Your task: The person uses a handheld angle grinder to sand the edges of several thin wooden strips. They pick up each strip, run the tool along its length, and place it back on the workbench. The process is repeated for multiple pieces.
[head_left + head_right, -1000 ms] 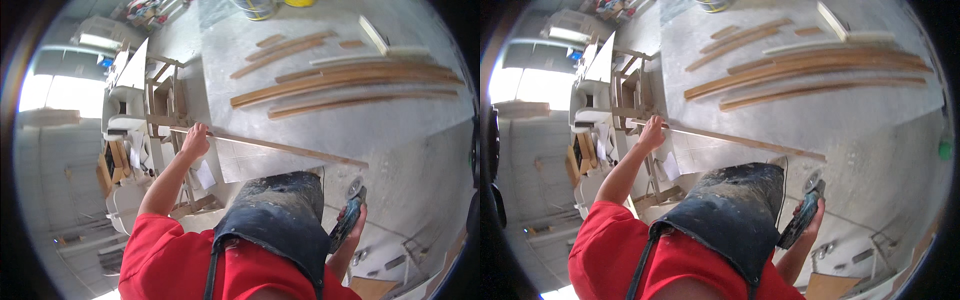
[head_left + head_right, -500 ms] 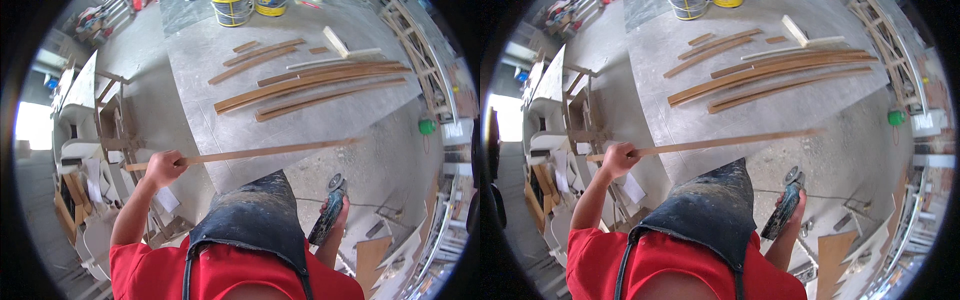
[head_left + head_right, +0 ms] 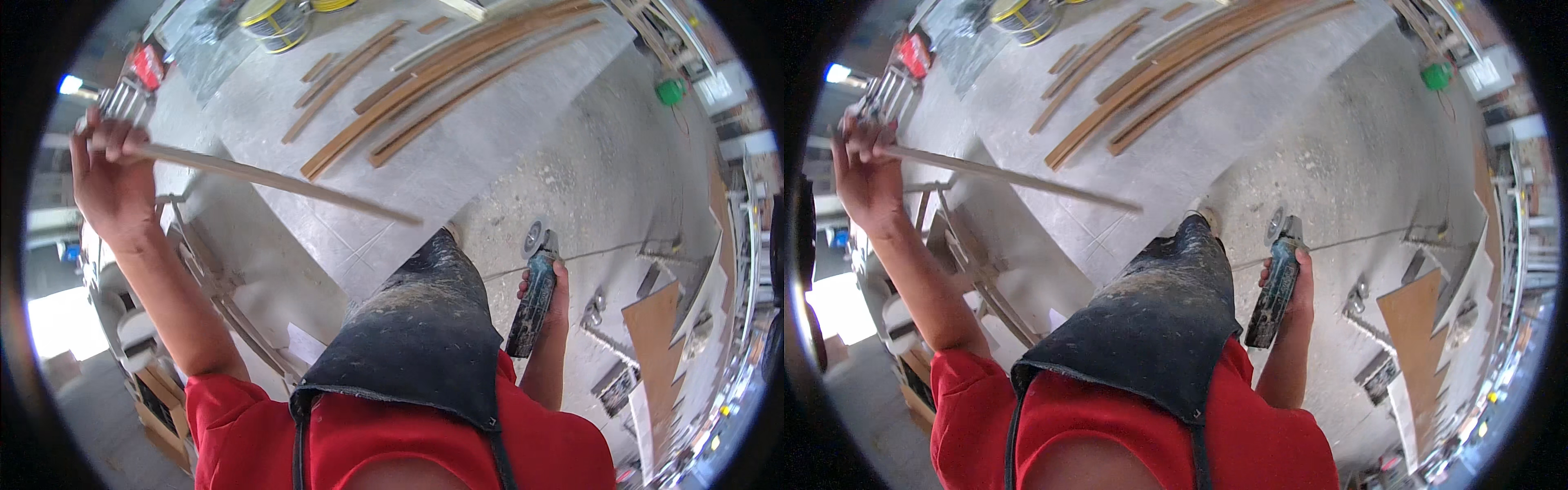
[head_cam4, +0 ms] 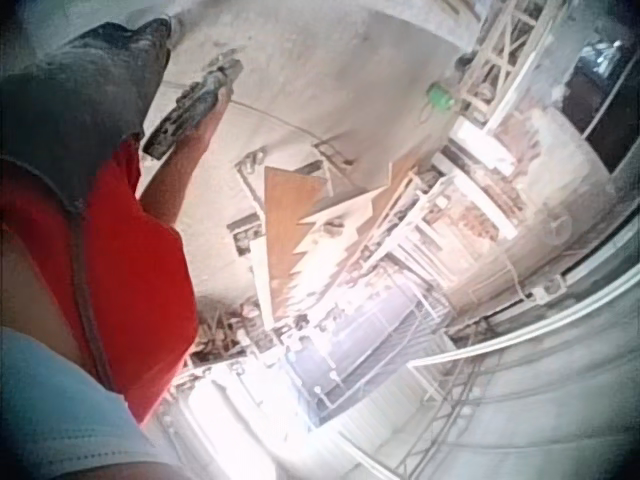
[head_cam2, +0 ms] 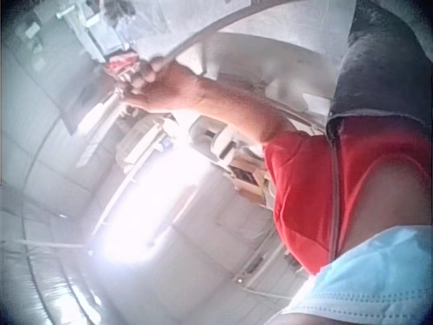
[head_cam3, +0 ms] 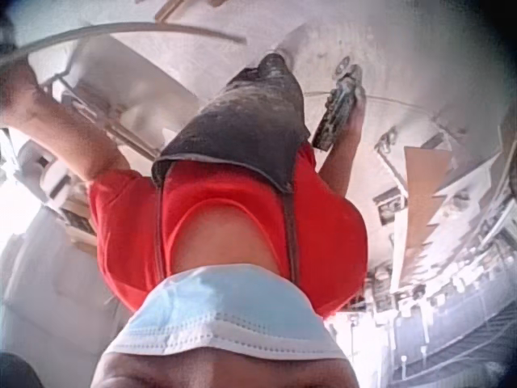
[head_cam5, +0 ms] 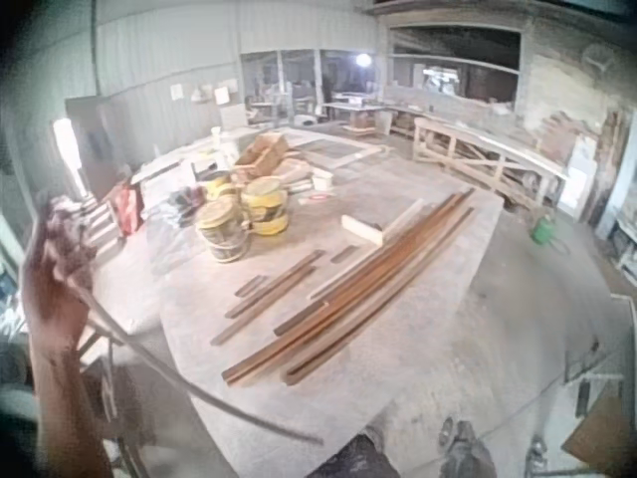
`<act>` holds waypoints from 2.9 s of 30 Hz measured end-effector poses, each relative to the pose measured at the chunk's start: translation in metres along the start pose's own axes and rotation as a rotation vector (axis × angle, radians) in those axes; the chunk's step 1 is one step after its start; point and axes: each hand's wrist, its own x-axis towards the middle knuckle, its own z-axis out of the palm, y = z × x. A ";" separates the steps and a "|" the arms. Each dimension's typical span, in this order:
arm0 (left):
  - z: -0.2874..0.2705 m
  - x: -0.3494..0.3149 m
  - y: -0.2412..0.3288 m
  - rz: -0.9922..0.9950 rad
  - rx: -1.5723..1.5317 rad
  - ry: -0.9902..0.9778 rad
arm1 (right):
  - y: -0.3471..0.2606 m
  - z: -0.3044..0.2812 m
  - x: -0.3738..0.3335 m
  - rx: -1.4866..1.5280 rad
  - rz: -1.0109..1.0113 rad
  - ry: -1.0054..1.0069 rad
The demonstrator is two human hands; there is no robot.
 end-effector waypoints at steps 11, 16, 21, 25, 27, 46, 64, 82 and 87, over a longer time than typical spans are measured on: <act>-0.141 -0.117 -0.208 -0.261 -0.038 1.140 | 0.026 0.016 -0.003 0.134 0.263 -0.164; -0.136 -0.130 -0.249 -0.302 0.064 1.261 | 0.014 0.043 -0.007 0.114 0.390 -0.184; -0.156 -0.131 -0.252 -0.268 0.130 1.307 | 0.002 0.057 -0.015 0.047 0.452 -0.159; -0.162 -0.134 -0.252 -0.237 0.111 1.311 | 0.000 0.061 -0.014 0.000 0.440 -0.173; -0.159 -0.134 -0.253 -0.233 0.119 1.320 | 0.003 0.059 -0.007 -0.040 0.426 -0.221; -0.141 -0.132 -0.251 -0.236 0.150 1.329 | 0.022 0.046 0.012 -0.101 0.470 -0.307; -0.028 -0.010 -0.020 -0.088 0.199 0.232 | 0.000 -0.007 0.015 -0.048 0.319 0.001; -0.095 0.025 -0.273 -0.395 1.663 -0.157 | -0.018 -0.008 -0.030 -0.028 0.041 0.116; -0.125 0.013 -0.295 -0.343 1.712 -0.150 | -0.030 -0.006 -0.027 -0.085 0.063 0.131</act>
